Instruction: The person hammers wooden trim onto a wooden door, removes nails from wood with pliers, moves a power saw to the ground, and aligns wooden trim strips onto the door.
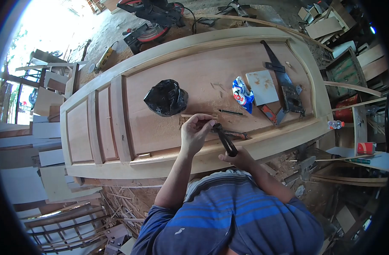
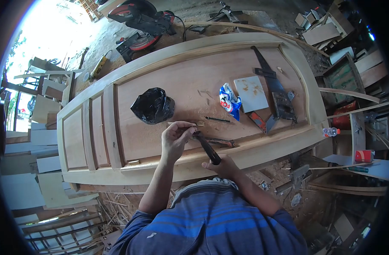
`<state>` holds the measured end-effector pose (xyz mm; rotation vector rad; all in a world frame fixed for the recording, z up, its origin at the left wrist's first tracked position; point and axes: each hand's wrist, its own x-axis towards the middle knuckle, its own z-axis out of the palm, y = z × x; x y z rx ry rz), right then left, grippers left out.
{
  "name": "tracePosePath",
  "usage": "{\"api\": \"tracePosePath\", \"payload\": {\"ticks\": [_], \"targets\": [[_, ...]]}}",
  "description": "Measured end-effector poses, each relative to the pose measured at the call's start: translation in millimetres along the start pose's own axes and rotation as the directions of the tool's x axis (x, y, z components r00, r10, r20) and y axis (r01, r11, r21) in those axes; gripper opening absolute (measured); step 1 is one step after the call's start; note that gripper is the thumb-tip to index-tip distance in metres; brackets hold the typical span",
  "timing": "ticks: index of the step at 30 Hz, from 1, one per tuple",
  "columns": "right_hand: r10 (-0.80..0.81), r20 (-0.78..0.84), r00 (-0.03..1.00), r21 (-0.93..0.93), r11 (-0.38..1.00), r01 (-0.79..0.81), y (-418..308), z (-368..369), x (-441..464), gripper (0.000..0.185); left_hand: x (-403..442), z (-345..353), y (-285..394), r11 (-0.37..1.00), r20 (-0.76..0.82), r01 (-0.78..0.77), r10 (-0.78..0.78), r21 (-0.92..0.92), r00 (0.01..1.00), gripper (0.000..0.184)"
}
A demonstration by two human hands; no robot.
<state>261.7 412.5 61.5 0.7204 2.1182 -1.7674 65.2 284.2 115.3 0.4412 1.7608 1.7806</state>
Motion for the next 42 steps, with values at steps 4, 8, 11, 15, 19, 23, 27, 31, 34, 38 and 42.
{"api": "tracePosePath", "payload": {"ticks": [4,8,11,15,19,23,27,31,34,38,42], "targets": [[0.020,0.004,1.000,0.146,0.989,-0.020,15,15,6,0.048,-2,3,-4,0.999,0.023,0.004,-0.003,-0.050,1.000,0.019],[0.081,0.001,0.997,0.145,0.986,-0.081,16,20,8,0.045,-3,4,-8,0.997,0.010,0.029,-0.028,-0.065,1.000,0.018],[0.102,-0.003,0.995,0.130,0.986,-0.100,18,22,10,0.042,2,1,-21,0.998,-0.016,0.037,-0.038,-0.057,0.999,0.019],[0.050,-0.053,0.997,0.079,0.996,-0.046,40,29,18,0.038,6,-4,-36,0.994,-0.027,0.062,-0.065,-0.094,0.998,0.021],[0.059,-0.125,0.990,-0.021,0.998,-0.062,49,34,21,0.038,3,-6,-41,0.979,-0.073,0.158,-0.169,-0.130,0.983,0.022],[0.170,-0.141,0.975,0.026,0.985,-0.168,31,24,16,0.040,4,-33,-59,0.981,-0.179,0.182,-0.191,-0.068,0.965,0.024],[0.162,-0.173,0.972,0.094,0.985,-0.147,42,11,14,0.044,6,-95,-118,0.866,-0.385,0.203,-0.013,0.457,0.923,0.028],[0.153,-0.199,0.968,0.164,0.979,-0.121,37,0,9,0.043,10,-95,-108,0.606,-0.377,0.211,0.159,0.767,0.913,0.025],[0.181,-0.181,0.967,0.391,0.915,-0.098,48,-2,12,0.047,32,-62,-100,0.585,-0.208,0.024,0.250,0.811,0.945,0.020],[0.206,-0.222,0.953,0.471,0.878,-0.080,60,-2,18,0.053,119,-17,-101,0.486,0.071,-0.274,0.395,0.830,0.916,0.018],[0.179,-0.262,0.948,0.456,0.889,-0.042,52,-10,13,0.055,194,13,-104,0.535,-0.114,-0.046,0.262,0.843,0.958,0.019]]}}
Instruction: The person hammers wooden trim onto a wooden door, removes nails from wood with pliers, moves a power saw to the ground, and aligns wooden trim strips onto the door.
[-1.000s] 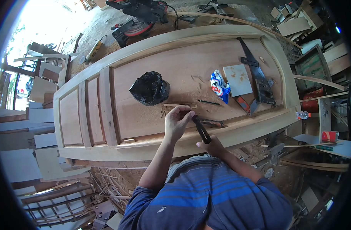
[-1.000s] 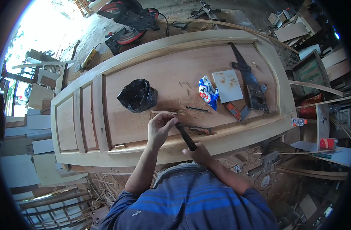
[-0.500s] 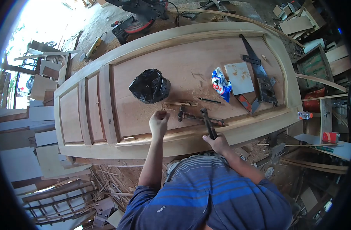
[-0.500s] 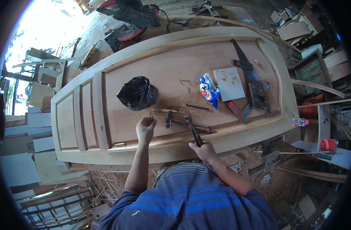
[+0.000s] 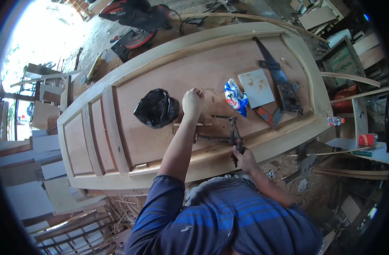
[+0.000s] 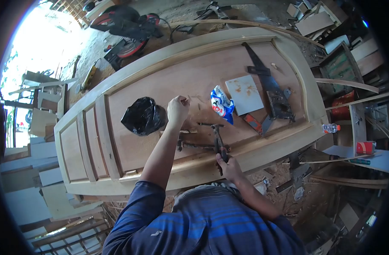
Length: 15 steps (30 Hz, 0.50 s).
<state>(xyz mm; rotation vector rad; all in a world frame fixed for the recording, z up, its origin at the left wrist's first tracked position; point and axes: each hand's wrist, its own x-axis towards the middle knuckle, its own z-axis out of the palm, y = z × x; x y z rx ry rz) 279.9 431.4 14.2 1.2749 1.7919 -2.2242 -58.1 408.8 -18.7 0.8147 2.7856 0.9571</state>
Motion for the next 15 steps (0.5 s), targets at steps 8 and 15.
{"api": "tracePosePath", "payload": {"ticks": [8,15], "targets": [[0.047,-0.033,0.998,-0.103,0.993,-0.050,1,-11,8,0.054,28,7,21,0.960,0.214,0.026,-0.089,0.279,0.973,0.023],[-0.160,0.080,0.984,-0.239,0.955,0.175,-27,-7,18,0.047,-26,-13,-8,0.887,0.220,0.030,0.082,-0.461,0.972,0.034]]}}
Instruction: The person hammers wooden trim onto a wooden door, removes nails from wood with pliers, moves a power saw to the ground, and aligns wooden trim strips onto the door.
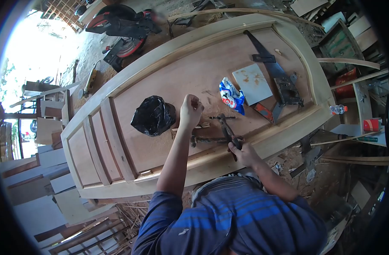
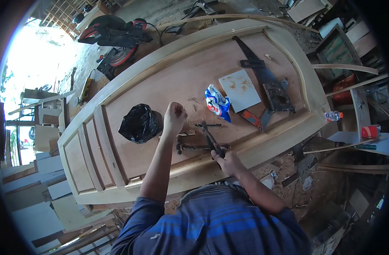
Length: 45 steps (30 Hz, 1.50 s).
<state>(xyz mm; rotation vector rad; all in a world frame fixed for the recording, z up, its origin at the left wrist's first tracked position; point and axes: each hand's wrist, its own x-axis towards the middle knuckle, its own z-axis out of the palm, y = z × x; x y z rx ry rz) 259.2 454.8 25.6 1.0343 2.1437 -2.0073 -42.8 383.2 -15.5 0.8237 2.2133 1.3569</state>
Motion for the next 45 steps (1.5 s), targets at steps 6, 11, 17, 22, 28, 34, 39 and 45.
{"api": "tracePosePath", "payload": {"ticks": [6,11,17,22,28,34,39,45], "targets": [[-0.077,0.136,0.988,-0.022,0.997,0.081,-14,8,-8,0.049,-88,-36,79,0.711,0.090,0.183,-0.167,-0.679,0.982,0.022],[0.025,0.254,0.967,0.003,1.000,-0.026,-21,12,-25,0.057,-125,-50,95,0.761,0.071,0.151,-0.138,-0.631,0.988,0.023],[0.050,0.272,0.961,-0.035,0.999,-0.042,-27,9,-42,0.054,-146,-56,103,0.805,0.051,0.118,-0.108,-0.582,0.993,0.023],[0.000,0.213,0.977,-0.219,0.975,0.048,-42,3,-55,0.053,-156,-63,117,0.871,0.048,0.126,-0.117,-0.476,0.992,0.023],[-0.063,0.195,0.979,-0.284,0.952,0.118,-49,2,-61,0.048,-162,-66,120,0.907,0.059,0.129,-0.115,-0.401,0.992,0.021],[-0.128,0.160,0.979,-0.317,0.932,0.174,-53,3,-63,0.043,-165,-64,123,0.902,0.021,0.094,-0.094,-0.422,0.995,0.019],[0.019,0.177,0.984,-0.230,0.973,0.023,-34,5,-54,0.035,-165,-55,118,0.869,-0.008,0.076,-0.091,-0.489,0.996,0.018],[0.149,0.253,0.956,-0.189,0.977,-0.102,-34,11,-48,0.035,-164,-49,111,0.851,0.010,0.082,-0.090,-0.519,0.996,0.020]]}}
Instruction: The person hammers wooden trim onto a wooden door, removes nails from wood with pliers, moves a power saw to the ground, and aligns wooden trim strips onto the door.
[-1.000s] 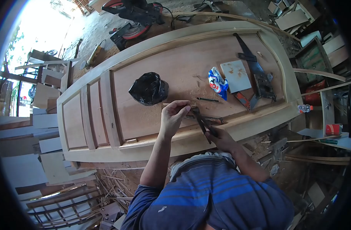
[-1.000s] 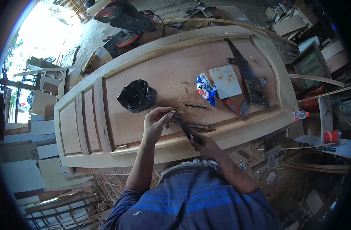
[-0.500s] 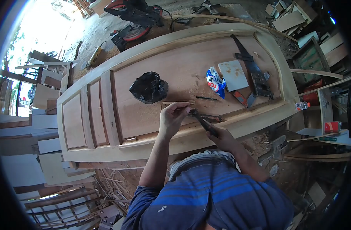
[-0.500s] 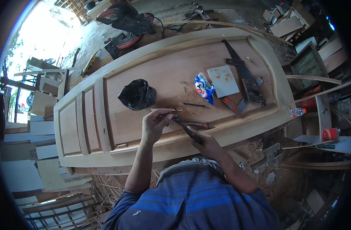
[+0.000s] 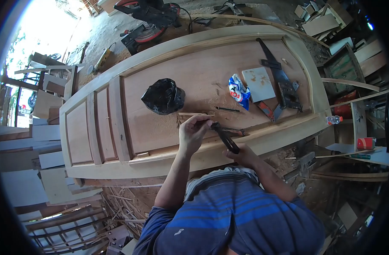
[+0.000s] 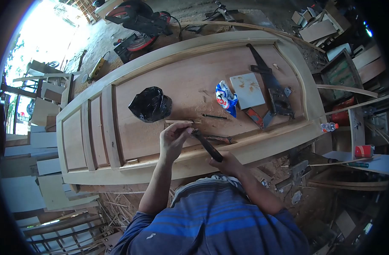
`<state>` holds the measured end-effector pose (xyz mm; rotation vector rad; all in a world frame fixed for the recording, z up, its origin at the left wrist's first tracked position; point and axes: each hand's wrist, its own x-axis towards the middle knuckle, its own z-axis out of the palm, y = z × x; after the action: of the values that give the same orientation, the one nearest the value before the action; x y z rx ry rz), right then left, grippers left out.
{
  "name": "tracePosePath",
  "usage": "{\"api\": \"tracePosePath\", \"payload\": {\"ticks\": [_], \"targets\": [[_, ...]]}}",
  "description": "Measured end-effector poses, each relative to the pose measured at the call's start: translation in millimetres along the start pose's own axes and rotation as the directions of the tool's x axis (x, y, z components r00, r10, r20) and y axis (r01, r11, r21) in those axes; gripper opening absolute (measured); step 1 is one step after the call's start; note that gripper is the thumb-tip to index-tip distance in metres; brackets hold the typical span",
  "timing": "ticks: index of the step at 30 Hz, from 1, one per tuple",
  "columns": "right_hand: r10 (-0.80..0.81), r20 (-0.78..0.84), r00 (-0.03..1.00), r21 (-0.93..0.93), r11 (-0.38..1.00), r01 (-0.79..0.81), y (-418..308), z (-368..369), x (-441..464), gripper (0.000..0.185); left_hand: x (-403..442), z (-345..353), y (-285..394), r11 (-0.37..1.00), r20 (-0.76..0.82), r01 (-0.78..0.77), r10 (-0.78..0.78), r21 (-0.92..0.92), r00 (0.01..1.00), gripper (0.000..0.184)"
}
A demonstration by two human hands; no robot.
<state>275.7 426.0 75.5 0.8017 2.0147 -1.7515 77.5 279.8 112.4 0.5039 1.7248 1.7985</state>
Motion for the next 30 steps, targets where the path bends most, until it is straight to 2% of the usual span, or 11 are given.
{"api": "tracePosePath", "payload": {"ticks": [2,8,11,16,19,21,23,24,25,27,30], "targets": [[-0.104,-0.001,0.995,-0.089,0.991,0.104,14,7,6,0.037,0,-2,-7,1.000,0.044,0.000,0.002,-0.027,0.999,0.021],[0.083,-0.004,0.997,0.062,0.995,-0.083,29,28,22,0.038,2,-2,-26,0.997,0.040,0.057,-0.055,-0.056,0.998,0.025],[-0.017,-0.086,0.996,0.095,0.995,0.026,50,38,32,0.036,2,-5,-28,0.994,0.019,0.102,-0.101,-0.037,0.995,0.022],[0.054,-0.064,0.996,0.063,0.997,-0.050,74,44,44,0.032,6,-11,-43,0.989,0.025,0.148,-0.148,0.022,0.989,0.018],[0.111,-0.109,0.988,0.114,0.989,-0.099,63,44,42,0.033,10,-23,-61,0.996,-0.123,0.090,-0.093,-0.028,0.988,0.017],[0.134,-0.140,0.981,0.119,0.986,-0.117,58,38,42,0.034,12,-46,-70,0.991,-0.238,0.133,-0.122,0.030,0.963,0.018],[0.128,-0.153,0.980,0.084,0.990,-0.116,60,30,44,0.036,8,-78,-99,0.871,-0.406,0.129,0.087,0.475,0.910,0.017],[0.164,-0.132,0.978,0.116,0.982,-0.149,52,24,40,0.035,8,-89,-104,0.824,-0.436,0.145,0.133,0.548,0.890,0.016],[0.146,-0.146,0.978,0.121,0.984,-0.129,50,21,37,0.036,8,-98,-106,0.747,-0.438,0.205,0.128,0.633,0.890,0.015],[0.107,-0.172,0.979,0.128,0.988,-0.085,50,17,35,0.037,11,-104,-109,0.454,-0.317,0.130,0.364,0.882,0.876,0.015],[0.141,-0.160,0.977,0.337,0.938,-0.080,55,11,37,0.043,30,-75,-105,0.542,-0.239,0.033,0.315,0.840,0.919,0.017]]}}
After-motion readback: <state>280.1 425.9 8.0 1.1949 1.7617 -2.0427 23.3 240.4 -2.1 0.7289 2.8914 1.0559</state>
